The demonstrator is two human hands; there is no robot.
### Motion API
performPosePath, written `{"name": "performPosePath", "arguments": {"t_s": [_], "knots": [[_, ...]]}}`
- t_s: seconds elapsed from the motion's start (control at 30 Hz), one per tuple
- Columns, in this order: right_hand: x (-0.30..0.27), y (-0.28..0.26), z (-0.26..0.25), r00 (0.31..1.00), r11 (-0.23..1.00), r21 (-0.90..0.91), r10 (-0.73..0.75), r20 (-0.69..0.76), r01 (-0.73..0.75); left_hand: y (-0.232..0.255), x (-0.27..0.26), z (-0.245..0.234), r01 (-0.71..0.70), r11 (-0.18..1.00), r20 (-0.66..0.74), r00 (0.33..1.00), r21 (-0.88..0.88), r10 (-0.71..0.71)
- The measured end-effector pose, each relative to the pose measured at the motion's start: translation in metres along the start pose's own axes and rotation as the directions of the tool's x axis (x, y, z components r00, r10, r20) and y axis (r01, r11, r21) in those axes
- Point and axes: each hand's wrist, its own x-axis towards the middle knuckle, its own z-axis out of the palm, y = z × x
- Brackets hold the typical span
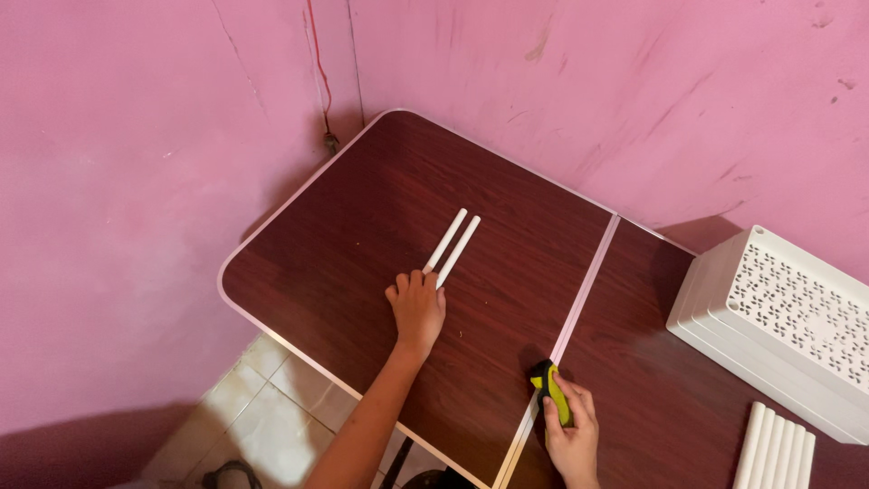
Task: The person sands multiple white cylindrical rods one by one using a yellow sanding block. They hold each rod with the left hand and rub the sanding block along its length, then place the finished rod on the table.
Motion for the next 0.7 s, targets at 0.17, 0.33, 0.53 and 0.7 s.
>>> {"name": "performPosePath", "arguments": {"t_s": [0.17,0.33,0.53,0.7], "knots": [[0.001,-0.001,0.001,1.0,0.999,-0.022,0.027,0.007,-0.027,0.0,0.006,0.001,0.02,1.0,0.024,1.0,-0.009,-0.02],[0.0,-0.003,-0.001,1.0,1.0,-0.004,-0.008,0.003,0.008,-0.002,0.007,0.002,0.015,1.0,0.01,1.0,0.021,-0.015],[0.0,-0.003,-0.001,0.999,0.999,0.002,0.042,0.024,-0.043,-0.006,0.005,0.002,0.022,0.997,0.025,0.999,0.068,-0.023],[0.0,0.0,-0.001,0.997,0.998,0.014,0.064,0.033,-0.064,-0.011,0.004,0.003,0.011,0.998,-0.035,0.999,0.057,-0.009]]}}
